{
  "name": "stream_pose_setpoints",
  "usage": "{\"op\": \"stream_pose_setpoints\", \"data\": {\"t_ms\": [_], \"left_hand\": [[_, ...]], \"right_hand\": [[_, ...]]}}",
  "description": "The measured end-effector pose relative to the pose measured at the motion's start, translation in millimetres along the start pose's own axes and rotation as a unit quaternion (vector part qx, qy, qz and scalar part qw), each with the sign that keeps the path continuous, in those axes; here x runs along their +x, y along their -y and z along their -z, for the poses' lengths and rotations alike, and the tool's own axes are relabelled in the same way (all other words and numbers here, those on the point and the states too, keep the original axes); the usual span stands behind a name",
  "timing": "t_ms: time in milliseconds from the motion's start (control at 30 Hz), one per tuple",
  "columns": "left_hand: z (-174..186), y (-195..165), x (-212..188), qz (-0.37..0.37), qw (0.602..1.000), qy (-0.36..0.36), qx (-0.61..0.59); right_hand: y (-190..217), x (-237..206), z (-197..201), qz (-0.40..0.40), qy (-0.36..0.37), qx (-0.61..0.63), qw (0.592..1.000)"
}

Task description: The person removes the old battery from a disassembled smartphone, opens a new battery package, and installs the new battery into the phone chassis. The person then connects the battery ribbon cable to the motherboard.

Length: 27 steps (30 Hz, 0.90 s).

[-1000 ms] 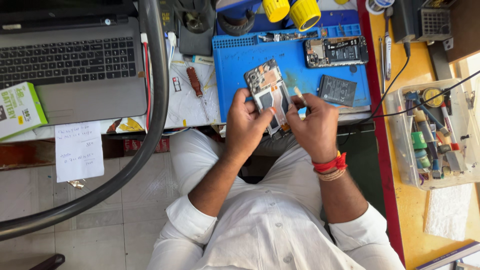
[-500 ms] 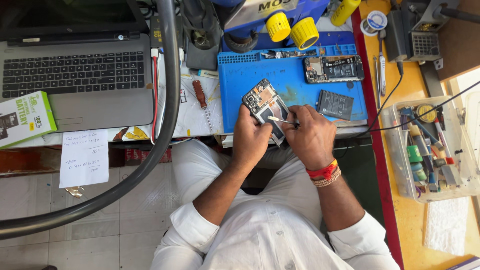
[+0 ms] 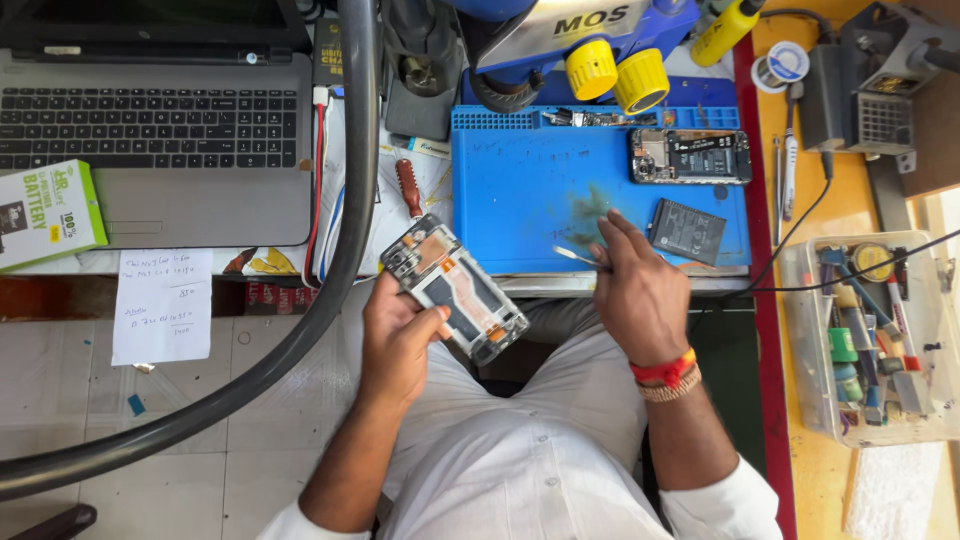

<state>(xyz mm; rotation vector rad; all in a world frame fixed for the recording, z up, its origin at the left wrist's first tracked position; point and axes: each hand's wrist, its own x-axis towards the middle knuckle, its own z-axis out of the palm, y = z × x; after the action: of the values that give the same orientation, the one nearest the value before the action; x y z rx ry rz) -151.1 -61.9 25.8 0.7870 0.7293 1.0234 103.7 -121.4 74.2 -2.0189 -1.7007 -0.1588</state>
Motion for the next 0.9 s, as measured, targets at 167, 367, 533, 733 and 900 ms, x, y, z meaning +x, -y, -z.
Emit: {"op": "stream_pose_setpoints", "data": {"t_ms": [167, 367, 533, 733, 900], "left_hand": [[7.9, -1.9, -6.6, 0.015, 0.999, -0.038, 0.004], [23.8, 6.4, -3.2, 0.002, 0.998, -0.065, 0.012], [42.7, 9.8, -8.8, -0.033, 0.996, -0.084, 0.011], [57.9, -6.4, -16.0, -0.035, 0.991, -0.106, 0.073], [50.7, -6.2, -8.6, -0.045, 0.994, -0.077, 0.067]], "right_hand": [[8.8, 23.1, -14.9, 0.070, 0.102, 0.067, 0.990], [28.9, 43.6, -14.7, 0.103, 0.102, 0.148, 0.978], [41.2, 51.1, -19.7, 0.140, 0.215, 0.168, 0.952], [22.3, 55.2, -15.1, 0.122, 0.092, 0.114, 0.982], [33.9, 50.5, -31.2, 0.168, 0.219, 0.191, 0.942]]}}
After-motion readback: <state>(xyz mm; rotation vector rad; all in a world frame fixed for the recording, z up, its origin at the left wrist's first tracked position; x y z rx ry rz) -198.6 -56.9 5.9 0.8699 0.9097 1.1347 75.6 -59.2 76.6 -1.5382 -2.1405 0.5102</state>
